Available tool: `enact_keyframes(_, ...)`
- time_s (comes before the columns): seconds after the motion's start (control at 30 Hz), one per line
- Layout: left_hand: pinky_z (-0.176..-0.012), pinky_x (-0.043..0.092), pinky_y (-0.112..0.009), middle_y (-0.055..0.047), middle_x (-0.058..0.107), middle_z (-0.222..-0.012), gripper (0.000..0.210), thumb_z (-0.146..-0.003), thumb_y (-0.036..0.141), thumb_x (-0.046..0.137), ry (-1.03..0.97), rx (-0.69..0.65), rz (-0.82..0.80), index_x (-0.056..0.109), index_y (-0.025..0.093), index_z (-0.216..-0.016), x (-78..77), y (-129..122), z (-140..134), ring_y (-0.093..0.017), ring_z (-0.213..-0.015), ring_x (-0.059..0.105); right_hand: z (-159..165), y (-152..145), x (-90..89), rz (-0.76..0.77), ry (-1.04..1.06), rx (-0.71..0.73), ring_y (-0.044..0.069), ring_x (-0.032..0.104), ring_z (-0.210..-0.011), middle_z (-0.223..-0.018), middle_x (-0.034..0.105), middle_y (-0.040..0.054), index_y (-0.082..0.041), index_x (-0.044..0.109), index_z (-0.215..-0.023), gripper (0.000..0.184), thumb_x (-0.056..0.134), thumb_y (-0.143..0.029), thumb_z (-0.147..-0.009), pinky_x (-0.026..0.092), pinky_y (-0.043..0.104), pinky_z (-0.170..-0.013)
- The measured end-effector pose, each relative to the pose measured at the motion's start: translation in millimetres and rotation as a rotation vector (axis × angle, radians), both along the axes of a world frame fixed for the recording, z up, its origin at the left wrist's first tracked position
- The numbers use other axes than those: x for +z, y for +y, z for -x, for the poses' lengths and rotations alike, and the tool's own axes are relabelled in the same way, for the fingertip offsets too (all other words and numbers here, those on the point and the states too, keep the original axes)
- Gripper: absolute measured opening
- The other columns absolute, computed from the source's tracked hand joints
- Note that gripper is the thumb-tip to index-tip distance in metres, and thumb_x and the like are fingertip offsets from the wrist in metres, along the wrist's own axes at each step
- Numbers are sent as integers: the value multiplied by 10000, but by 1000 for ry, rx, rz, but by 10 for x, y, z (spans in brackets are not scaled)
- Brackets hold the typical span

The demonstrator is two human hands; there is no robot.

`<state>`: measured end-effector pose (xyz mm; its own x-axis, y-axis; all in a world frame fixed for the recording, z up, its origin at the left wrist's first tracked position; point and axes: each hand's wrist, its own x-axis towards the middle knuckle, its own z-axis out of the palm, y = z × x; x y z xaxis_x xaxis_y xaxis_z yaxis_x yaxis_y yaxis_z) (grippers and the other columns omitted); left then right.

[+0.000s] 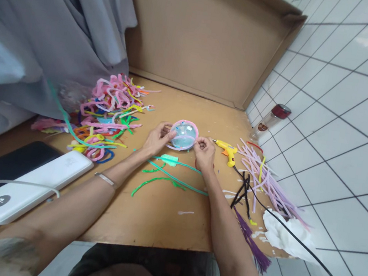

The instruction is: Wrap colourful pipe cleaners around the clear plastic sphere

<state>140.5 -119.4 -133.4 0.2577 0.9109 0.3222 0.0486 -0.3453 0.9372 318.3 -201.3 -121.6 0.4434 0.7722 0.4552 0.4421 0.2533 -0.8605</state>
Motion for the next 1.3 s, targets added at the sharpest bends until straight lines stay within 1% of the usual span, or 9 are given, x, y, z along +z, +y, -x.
enact_keyframes(0.2,-808,502,-319,-88,716,-983,468,-842,525,636,82,-20,-85,679,175,-1150,18,0,41,-199,-845,644,12,4,-8,-16,-58,-12,114,515,-613,-759,564,2,-191,640,-712,159,619,-347,-735,479,273,-635)
enact_keyframes(0.33,-882,526,-386,-121,695,-1155,516,-839,583,600,129,-5,-102,658,172,-1145,36,-9,53,-228,-922,671,2,17,-27,-16,-98,-20,122,526,-636,-751,580,1,-196,633,-720,156,603,-345,-753,483,268,-645)
enact_keyframes(0.47,-926,537,-439,-133,708,-1149,579,-788,606,650,105,-65,-62,613,168,-1164,37,-21,53,-271,-1014,681,1,26,-39,-27,-111,-19,131,546,-653,-754,599,10,-195,635,-715,128,597,-310,-757,493,271,-647)
enact_keyframes(0.63,-1002,514,-453,-163,668,-1279,734,-770,592,673,52,-99,-73,518,155,-1340,55,-33,58,-283,-1121,662,26,22,-45,-31,-88,-26,135,566,-666,-749,601,9,-199,632,-704,105,589,-280,-755,502,268,-647)
enact_keyframes(0.7,-1003,514,-450,-161,654,-1316,737,-785,589,656,83,-131,-92,516,165,-1371,87,-38,69,-286,-1134,658,44,22,-47,-37,-81,-31,137,569,-668,-755,598,10,-200,632,-698,108,586,-283,-750,502,268,-641)
enact_keyframes(0.8,-973,525,-438,-146,669,-1300,676,-802,590,626,177,-145,-114,574,170,-1329,178,-54,93,-286,-1110,665,76,26,-54,-40,-71,-32,133,560,-646,-760,586,8,-202,627,-687,96,590,-274,-737,500,272,-627)
enact_keyframes(0.97,-979,505,-441,-136,710,-1218,625,-806,621,596,389,-45,-118,634,168,-1235,461,-134,121,-306,-1138,655,129,33,-66,-32,-38,-25,116,536,-590,-749,564,-5,-207,626,-692,64,604,-251,-733,481,262,-586)
enact_keyframes(1.13,-921,512,-440,-170,726,-1149,695,-769,707,587,722,26,-97,656,160,-1193,772,-209,167,-358,-1097,671,143,28,-56,-23,-38,-15,119,546,-585,-751,559,-2,-206,623,-690,88,605,-276,-740,482,268,-576)
enact_keyframes(1.3,-848,524,-396,-178,727,-1125,832,-706,818,555,851,-21,-83,631,152,-1198,895,-258,145,-369,-1053,686,135,23,-41,-20,-61,-8,125,555,-598,-746,571,-3,-212,622,-695,64,599,-252,-739,496,275,-602)
